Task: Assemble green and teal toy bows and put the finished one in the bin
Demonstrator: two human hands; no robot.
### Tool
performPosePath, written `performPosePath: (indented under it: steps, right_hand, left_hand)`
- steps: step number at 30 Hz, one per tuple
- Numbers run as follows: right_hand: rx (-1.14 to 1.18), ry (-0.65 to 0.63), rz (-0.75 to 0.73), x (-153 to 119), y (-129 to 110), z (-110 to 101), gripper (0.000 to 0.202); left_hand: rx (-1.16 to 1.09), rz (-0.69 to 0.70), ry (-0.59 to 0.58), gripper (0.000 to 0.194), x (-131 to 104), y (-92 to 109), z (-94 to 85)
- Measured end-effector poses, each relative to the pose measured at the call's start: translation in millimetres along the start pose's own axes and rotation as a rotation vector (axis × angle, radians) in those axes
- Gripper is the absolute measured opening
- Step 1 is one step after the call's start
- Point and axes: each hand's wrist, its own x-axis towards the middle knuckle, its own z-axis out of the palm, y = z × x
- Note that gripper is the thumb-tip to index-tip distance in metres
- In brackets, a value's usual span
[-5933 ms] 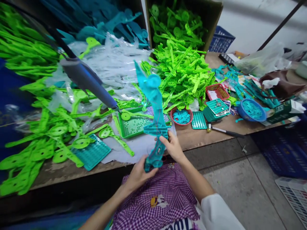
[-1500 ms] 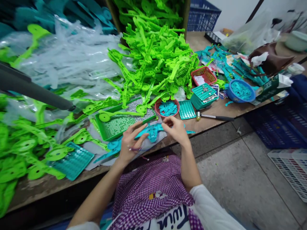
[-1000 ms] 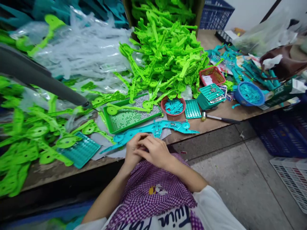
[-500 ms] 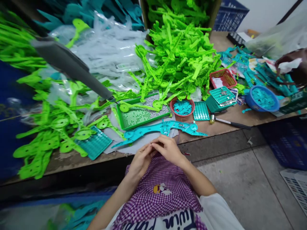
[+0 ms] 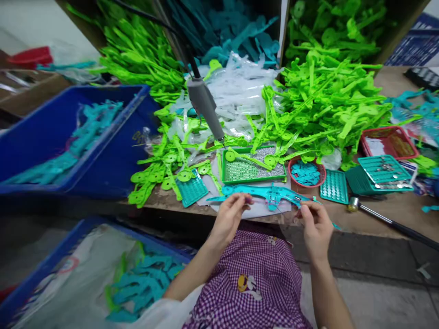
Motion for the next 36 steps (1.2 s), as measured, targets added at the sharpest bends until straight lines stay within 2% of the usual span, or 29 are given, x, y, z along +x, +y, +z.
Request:
performPosePath:
  steps: [2,4,7,11,14,16,18,20,23,24,26,29,30,31,32,34,36]
  right_hand:
    - [0.003,-0.055,0.017,7,-4,2,0.025]
    - [0.016,-0.107,0.005,11,-9,8,0.024]
    - [0.054,-0.122,-0.006,13,-14,16,0.021]
    - [0.073,-0.134,0.001,9,-11,13,0.021]
    - [0.047,-0.195,0.037,-3,-4,11,0.021]
    - [0.019,-0.221,0.041,-14,-1,13,0.02]
    - [-0.014,-0.238,0.014,-24,0,19,0.017]
    - [-0.038,-0.228,-0.003,-31,-2,26,0.016]
    - [-0.074,-0.17,-0.025,-39,-5,30,0.016]
    - [-0.094,-0.186,-0.055,-42,-5,30,0.016]
    - [-0.156,-0.333,-0.165,-48,-3,26,0.016]
    - [-0.293,-0.729,-0.333,-61,5,14,0.02]
    - [-0.332,-0.818,-0.35,-65,7,9,0.025]
    - [-0.355,-0.853,-0.34,-68,10,5,0.029]
    - [-0.36,-0.83,-0.307,-69,11,1,0.03]
    - [-0.334,-0.675,-0.229,-66,12,-3,0.024]
    - [-0.334,-0.55,-0.236,-58,9,2,0.022]
  left_hand:
    - [-0.016,0.013,-0.077,0.031,21,10,18.6]
    - [0.034,0.092,-0.122,0.026,40,17,33.2]
    - [0.12,0.193,-0.135,0.023,57,21,39.4]
    - [0.16,0.098,-0.167,0.032,56,14,17.8]
    - [0.151,0.025,-0.134,0.04,44,1,-3.7]
    - [0.165,0.029,-0.101,0.04,33,-9,-15.2]
    - [0.234,0.106,-0.059,0.035,18,-19,-25.2]
    - [0.41,0.264,-0.039,0.024,1,-30,-34.9]
    - [0.72,0.534,-0.117,0.007,-22,-42,-48.9]
    - [0.782,0.589,-0.146,0.007,-28,-45,-52.8]
    - [0.829,0.624,-0.151,0.011,-36,-50,-59.2]
    - [0.833,0.591,-0.101,0.012,-39,-52,-67.6]
    - [0.836,0.594,-0.109,0.012,-38,-52,-71.0]
    - [0.845,0.606,-0.133,0.014,-37,-52,-74.8]
    - [0.86,0.625,-0.168,0.015,-36,-52,-79.1]
    - [0.906,0.66,-0.249,0.019,-35,-51,-87.6]
    - [0.954,0.674,-0.321,0.021,-35,-50,-93.9]
